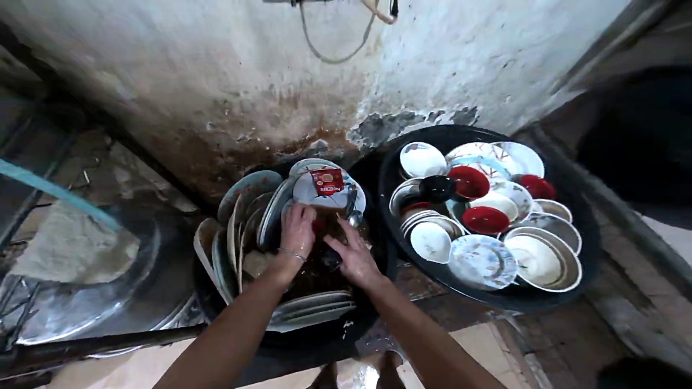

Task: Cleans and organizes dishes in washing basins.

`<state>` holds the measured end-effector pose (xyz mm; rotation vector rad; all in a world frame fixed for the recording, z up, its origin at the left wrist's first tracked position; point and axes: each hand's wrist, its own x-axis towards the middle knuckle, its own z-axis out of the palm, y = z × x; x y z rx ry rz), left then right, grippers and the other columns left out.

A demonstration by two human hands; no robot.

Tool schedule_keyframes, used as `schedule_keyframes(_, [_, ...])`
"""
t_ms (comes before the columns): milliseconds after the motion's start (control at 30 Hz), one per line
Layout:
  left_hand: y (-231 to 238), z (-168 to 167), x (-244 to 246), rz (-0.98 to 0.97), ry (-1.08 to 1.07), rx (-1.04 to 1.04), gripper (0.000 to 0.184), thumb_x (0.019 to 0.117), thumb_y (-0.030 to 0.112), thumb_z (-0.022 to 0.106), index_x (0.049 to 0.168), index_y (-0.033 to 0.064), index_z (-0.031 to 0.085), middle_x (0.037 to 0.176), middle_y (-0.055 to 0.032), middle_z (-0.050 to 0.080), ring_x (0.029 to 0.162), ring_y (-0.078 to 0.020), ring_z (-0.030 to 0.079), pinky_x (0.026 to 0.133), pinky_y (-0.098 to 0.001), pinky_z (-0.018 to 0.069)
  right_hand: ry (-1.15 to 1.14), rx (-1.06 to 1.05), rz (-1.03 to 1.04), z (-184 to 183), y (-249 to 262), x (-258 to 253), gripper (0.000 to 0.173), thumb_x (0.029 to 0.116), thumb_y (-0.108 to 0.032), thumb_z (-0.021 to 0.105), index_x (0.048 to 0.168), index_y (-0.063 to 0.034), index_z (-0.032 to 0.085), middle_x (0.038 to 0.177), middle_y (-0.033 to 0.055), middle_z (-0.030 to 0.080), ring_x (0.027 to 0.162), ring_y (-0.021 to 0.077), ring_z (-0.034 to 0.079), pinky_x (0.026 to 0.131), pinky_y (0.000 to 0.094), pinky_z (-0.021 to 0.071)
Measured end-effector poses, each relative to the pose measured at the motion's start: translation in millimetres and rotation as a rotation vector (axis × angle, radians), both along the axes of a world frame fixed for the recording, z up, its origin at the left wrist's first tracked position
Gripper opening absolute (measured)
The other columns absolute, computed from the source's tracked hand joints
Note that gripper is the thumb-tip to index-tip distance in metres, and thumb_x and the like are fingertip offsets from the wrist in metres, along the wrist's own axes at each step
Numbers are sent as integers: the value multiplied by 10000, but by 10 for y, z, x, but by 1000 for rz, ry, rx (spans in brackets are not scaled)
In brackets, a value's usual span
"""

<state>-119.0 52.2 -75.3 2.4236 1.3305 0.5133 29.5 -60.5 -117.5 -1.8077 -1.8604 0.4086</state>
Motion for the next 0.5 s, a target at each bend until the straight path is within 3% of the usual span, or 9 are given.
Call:
schedule_keyframes(67, [-123,170,215,3,-158,-188,196,953,-16,625,1146,-7,653,1307,-217,608,1252,-357,594,1077,-509,498,138,19,38,74,50,63,754,712,127,742,1356,-259,679,1675,185,251,1506,395,337,1136,619,430])
schedule_keyframes(133, [-210,231,347,-83,-345,-350,202,971,57,665,1157,-23,657,1275,-202,642,1215,-307,626,1068,-477,506,258,52,28,190,57,194,555,777,137,699,1277,-103,705,1610,182,373,1411,357,479,1076,573,503])
schedule_keyframes(200, [-248,252,385,-191,-425,-437,311,992,212,696,1234,20,663,1350,-149,631,1280,-239,597,1114,-441,482,235,102,-46,284,-8,428,388,876,54,659,1252,-34,696,1505,171,508,1335,314,555,1072,525,516])
schedule_keyframes(233, [-259,271,374,-217,-387,-396,364,993,282,700,1269,47,662,1397,-126,608,1315,-226,575,1128,-435,470,189,137,-95,335,-74,581,379,903,37,632,1274,-18,683,1485,184,527,1339,321,553,1087,529,502])
schedule_keyframes(300, [-247,257,242,-181,-224,-124,355,993,317,682,1267,91,691,1464,-117,569,1380,-273,518,1171,-486,410,87,184,-234,457,-246,938,449,907,77,595,1352,21,620,1502,247,488,1375,395,505,1113,576,462])
schedule_keyframes(333, [-205,219,128,-140,-184,24,311,985,239,678,1251,80,702,1448,-161,575,1372,-342,518,1166,-551,386,24,195,-334,553,-333,1123,486,905,84,597,1387,26,588,1506,276,468,1380,435,485,1110,602,449])
schedule_keyframes(367, [-133,170,6,-90,-163,120,271,968,160,671,1218,62,710,1389,-188,606,1318,-374,560,1125,-568,430,-24,199,-446,638,-406,1322,505,911,82,595,1412,30,563,1505,300,452,1383,472,465,1112,628,432])
schedule_keyframes(433, [-1,152,-208,21,1,-42,296,1012,141,608,1292,63,658,1348,-178,631,1243,-345,629,1056,-526,520,-47,152,-673,744,-521,1733,499,960,17,573,1456,29,513,1528,338,390,1413,512,399,1139,650,380])
schedule_keyframes(500, [110,63,-348,128,187,-354,424,1026,200,602,1418,46,559,1375,-232,611,1230,-402,632,1032,-595,515,-61,98,-865,737,-597,2089,473,994,-75,555,1456,16,509,1542,356,350,1412,537,385,1115,679,385])
